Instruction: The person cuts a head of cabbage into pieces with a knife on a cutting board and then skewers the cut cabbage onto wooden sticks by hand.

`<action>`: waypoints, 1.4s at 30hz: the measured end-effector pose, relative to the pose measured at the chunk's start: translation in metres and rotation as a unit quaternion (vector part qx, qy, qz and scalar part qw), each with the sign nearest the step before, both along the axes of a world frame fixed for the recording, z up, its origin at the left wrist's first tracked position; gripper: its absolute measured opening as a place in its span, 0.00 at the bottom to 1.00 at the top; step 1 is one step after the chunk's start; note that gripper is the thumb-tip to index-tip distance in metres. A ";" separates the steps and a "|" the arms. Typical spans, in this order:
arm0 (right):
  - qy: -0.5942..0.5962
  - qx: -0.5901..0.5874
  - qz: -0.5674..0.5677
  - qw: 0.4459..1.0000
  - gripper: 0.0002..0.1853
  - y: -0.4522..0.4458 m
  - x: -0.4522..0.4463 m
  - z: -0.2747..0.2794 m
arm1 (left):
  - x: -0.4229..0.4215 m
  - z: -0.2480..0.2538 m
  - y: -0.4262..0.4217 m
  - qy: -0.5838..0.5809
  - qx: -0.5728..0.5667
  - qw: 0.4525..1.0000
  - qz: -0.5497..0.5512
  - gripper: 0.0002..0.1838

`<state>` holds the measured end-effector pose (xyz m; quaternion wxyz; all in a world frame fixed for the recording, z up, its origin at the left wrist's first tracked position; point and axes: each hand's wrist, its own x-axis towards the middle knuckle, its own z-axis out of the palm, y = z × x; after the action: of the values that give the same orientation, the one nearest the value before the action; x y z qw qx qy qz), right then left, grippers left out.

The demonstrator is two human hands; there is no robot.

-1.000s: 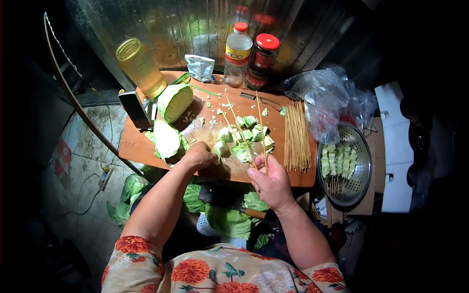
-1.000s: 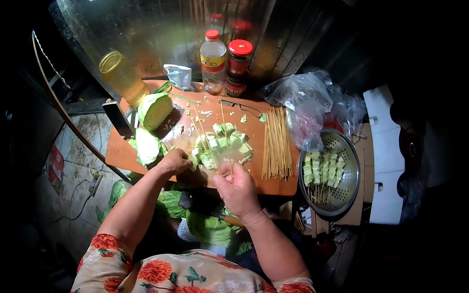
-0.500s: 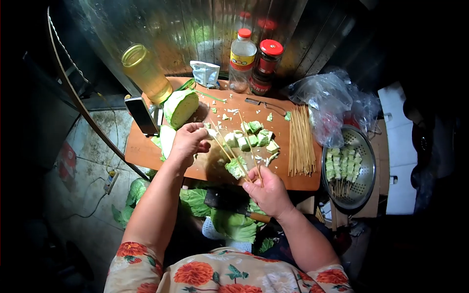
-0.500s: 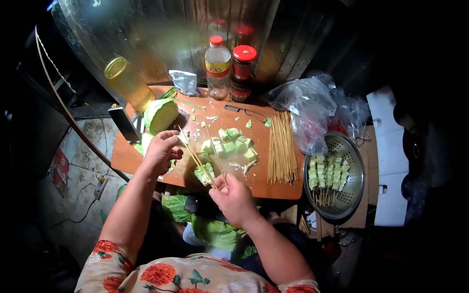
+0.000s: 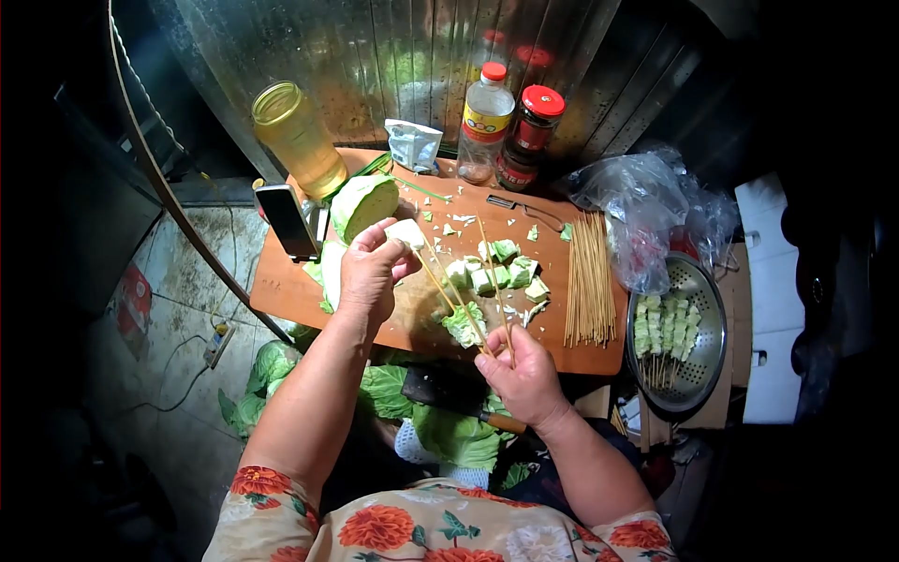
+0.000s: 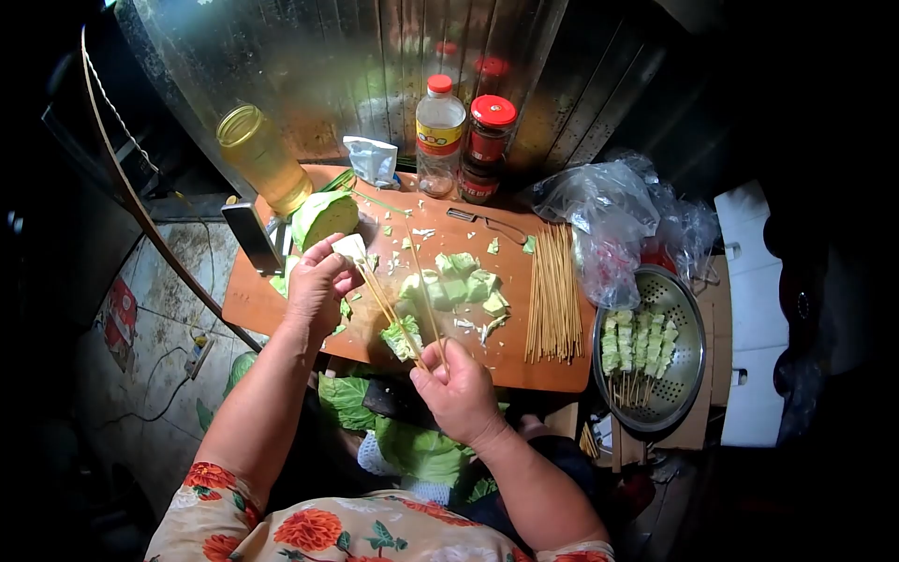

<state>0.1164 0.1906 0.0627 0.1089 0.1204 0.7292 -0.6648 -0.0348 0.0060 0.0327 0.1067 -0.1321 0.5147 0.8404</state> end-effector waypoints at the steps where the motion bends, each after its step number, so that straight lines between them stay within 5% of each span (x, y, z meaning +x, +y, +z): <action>1: 0.000 0.000 0.000 1.000 0.09 0.000 0.001 0.000 | 0.000 0.000 0.001 0.007 -0.001 1.000 0.011 0.26; 35: -0.010 -0.105 -0.044 0.993 0.07 0.004 0.010 0.003 | 0.019 0.017 0.024 0.151 -0.116 0.979 -0.067 0.24; 42: 0.050 -0.060 -0.012 0.997 0.08 0.009 0.011 -0.010 | 0.026 0.020 0.026 0.115 -0.061 0.982 -0.136 0.24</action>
<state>0.1273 0.1995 0.0524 0.0717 0.0891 0.6911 -0.7136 -0.0086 0.0321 0.0527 0.1521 0.0305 0.5868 0.7948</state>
